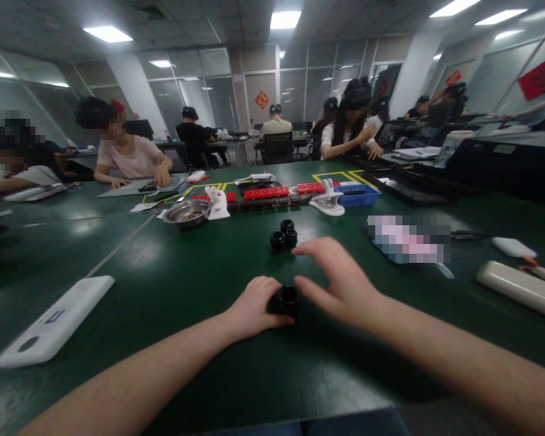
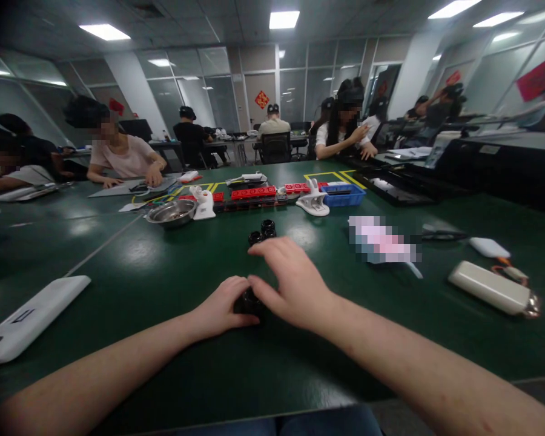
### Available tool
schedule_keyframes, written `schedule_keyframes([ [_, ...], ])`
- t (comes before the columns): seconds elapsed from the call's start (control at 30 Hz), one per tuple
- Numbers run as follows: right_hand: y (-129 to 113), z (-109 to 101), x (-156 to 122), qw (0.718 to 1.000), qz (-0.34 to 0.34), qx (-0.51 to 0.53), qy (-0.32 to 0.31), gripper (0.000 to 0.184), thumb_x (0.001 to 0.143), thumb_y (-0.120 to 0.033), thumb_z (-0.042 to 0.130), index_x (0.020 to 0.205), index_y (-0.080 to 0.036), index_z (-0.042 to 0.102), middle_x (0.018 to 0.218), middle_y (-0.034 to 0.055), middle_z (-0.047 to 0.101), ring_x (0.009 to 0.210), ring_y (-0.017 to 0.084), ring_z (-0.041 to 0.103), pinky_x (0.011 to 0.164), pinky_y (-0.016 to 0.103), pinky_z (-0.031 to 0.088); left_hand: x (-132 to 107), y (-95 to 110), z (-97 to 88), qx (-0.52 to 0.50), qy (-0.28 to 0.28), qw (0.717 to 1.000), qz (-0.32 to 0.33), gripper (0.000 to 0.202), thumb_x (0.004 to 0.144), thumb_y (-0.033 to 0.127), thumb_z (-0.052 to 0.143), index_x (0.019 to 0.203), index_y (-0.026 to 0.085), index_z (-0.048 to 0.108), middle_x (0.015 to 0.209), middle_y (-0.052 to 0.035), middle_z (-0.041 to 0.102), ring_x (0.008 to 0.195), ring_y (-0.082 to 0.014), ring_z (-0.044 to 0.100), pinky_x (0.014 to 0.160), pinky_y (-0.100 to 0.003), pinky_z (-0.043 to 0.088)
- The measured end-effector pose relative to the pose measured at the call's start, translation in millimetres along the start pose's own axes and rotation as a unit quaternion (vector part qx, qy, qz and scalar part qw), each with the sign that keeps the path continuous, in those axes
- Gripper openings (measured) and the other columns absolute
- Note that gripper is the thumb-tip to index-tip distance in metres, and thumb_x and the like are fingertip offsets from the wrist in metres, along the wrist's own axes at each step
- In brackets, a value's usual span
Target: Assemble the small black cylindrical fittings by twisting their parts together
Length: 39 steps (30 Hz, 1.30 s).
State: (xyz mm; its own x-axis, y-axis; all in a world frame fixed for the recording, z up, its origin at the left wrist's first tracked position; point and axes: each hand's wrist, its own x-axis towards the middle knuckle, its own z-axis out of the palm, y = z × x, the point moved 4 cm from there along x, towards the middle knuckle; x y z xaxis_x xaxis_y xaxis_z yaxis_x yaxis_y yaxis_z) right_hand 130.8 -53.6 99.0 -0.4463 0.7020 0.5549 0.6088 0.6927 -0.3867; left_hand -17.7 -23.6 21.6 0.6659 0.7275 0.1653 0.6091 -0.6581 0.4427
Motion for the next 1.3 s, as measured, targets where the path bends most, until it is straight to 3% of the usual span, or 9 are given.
schedule_keyframes([
  [0.13, 11.1, 25.1, -4.1, 0.998, 0.009, -0.034, -0.042, 0.038, 0.074, -0.031, 0.062, 0.106, -0.015, 0.051, 0.103, 0.0119, 0.057, 0.096, 0.027, 0.052, 0.083, 0.044, 0.045, 0.3, 2.9, -1.1, 0.014, -0.003, 1.0, 0.008, 0.041, 0.065, 0.049, 0.068, 0.086, 0.016, 0.053, 0.086, -0.0037, 0.055, 0.083, -0.0217, 0.05, 0.078, -0.035, 0.039],
  [0.3, 20.6, 40.9, -10.1, 0.999, 0.019, -0.019, -0.044, 0.037, 0.071, -0.04, 0.064, 0.095, -0.015, 0.053, 0.088, 0.0103, 0.058, 0.083, 0.026, 0.054, 0.072, 0.042, 0.046, 2.1, 1.8, -0.4, 0.011, -0.011, 1.0, 0.013, 0.039, 0.066, 0.048, 0.068, 0.081, 0.017, 0.052, 0.084, -0.003, 0.055, 0.081, -0.0207, 0.05, 0.077, -0.034, 0.039],
  [0.47, 14.5, 43.5, -15.9, 0.995, 0.019, 0.069, -0.067, 0.034, 0.069, -0.02, 0.058, 0.102, -0.015, 0.049, 0.094, 0.0098, 0.058, 0.087, 0.024, 0.053, 0.077, 0.041, 0.046, 2.3, -0.6, 1.7, -0.005, -0.012, 1.0, 0.007, 0.039, 0.066, 0.04, 0.069, 0.092, 0.016, 0.053, 0.09, -0.0049, 0.057, 0.085, -0.022, 0.05, 0.081, -0.036, 0.038],
  [0.57, 9.2, 44.3, -18.7, 0.987, -0.012, 0.14, -0.081, 0.052, 0.063, -0.009, 0.05, 0.113, -0.017, 0.041, 0.109, 0.0107, 0.053, 0.101, 0.024, 0.05, 0.088, 0.042, 0.043, 1.6, -1.7, 2.1, -0.018, -0.011, 1.0, 0.0, 0.047, 0.065, 0.042, 0.069, 0.1, 0.015, 0.052, 0.095, -0.006, 0.057, 0.088, -0.0229, 0.05, 0.083, -0.037, 0.038],
  [0.73, 12.6, 46.4, -18.3, 0.991, 0.033, 0.123, -0.046, 0.047, 0.066, -0.018, 0.061, 0.11, -0.018, 0.043, 0.107, 0.0112, 0.053, 0.098, 0.026, 0.05, 0.085, 0.044, 0.044, 1.4, -3.3, 2.8, -0.015, -0.006, 1.0, 0.0, 0.039, 0.065, 0.045, 0.068, 0.088, 0.016, 0.054, 0.091, -0.0053, 0.057, 0.087, -0.0224, 0.05, 0.082, -0.036, 0.039],
  [0.87, 14.8, 48.3, -18.5, 0.99, 0.055, 0.118, -0.047, 0.038, 0.067, -0.016, 0.059, 0.102, -0.018, 0.046, 0.098, 0.0096, 0.055, 0.09, 0.024, 0.053, 0.08, 0.043, 0.047, 1.7, -1.3, 2.0, -0.015, -0.011, 1.0, -0.002, 0.04, 0.065, 0.039, 0.069, 0.093, 0.015, 0.055, 0.093, -0.0058, 0.057, 0.088, -0.0228, 0.05, 0.083, -0.036, 0.039],
  [1.0, 12.5, 46.9, -20.7, 0.984, 0.01, 0.167, -0.063, 0.054, 0.064, -0.009, 0.05, 0.115, -0.018, 0.039, 0.111, 0.0107, 0.052, 0.102, 0.024, 0.051, 0.089, 0.042, 0.043, 1.6, -0.1, 0.7, -0.019, -0.016, 1.0, -0.013, 0.046, 0.063, 0.039, 0.07, 0.099, 0.016, 0.053, 0.096, -0.0066, 0.057, 0.089, -0.0237, 0.05, 0.083, -0.037, 0.039],
  [1.1, 14.1, 47.9, -20.7, 0.986, 0.02, 0.153, -0.06, 0.054, 0.067, -0.015, 0.054, 0.118, -0.019, 0.037, 0.115, 0.0116, 0.05, 0.106, 0.026, 0.049, 0.09, 0.044, 0.041, 1.3, -1.2, 1.2, -0.016, -0.013, 1.0, -0.007, 0.041, 0.064, 0.042, 0.068, 0.093, 0.017, 0.054, 0.094, -0.0057, 0.057, 0.089, -0.0231, 0.05, 0.083, -0.037, 0.039],
  [1.3, 19.4, 50.4, -18.6, 0.99, 0.088, 0.1, -0.034, 0.041, 0.067, -0.022, 0.063, 0.104, -0.018, 0.046, 0.096, 0.0095, 0.055, 0.089, 0.025, 0.053, 0.078, 0.043, 0.047, 1.7, -1.7, 1.8, 0.001, -0.007, 1.0, -0.004, 0.037, 0.064, 0.044, 0.068, 0.084, 0.017, 0.054, 0.087, -0.0042, 0.057, 0.084, -0.022, 0.05, 0.08, -0.035, 0.04],
])
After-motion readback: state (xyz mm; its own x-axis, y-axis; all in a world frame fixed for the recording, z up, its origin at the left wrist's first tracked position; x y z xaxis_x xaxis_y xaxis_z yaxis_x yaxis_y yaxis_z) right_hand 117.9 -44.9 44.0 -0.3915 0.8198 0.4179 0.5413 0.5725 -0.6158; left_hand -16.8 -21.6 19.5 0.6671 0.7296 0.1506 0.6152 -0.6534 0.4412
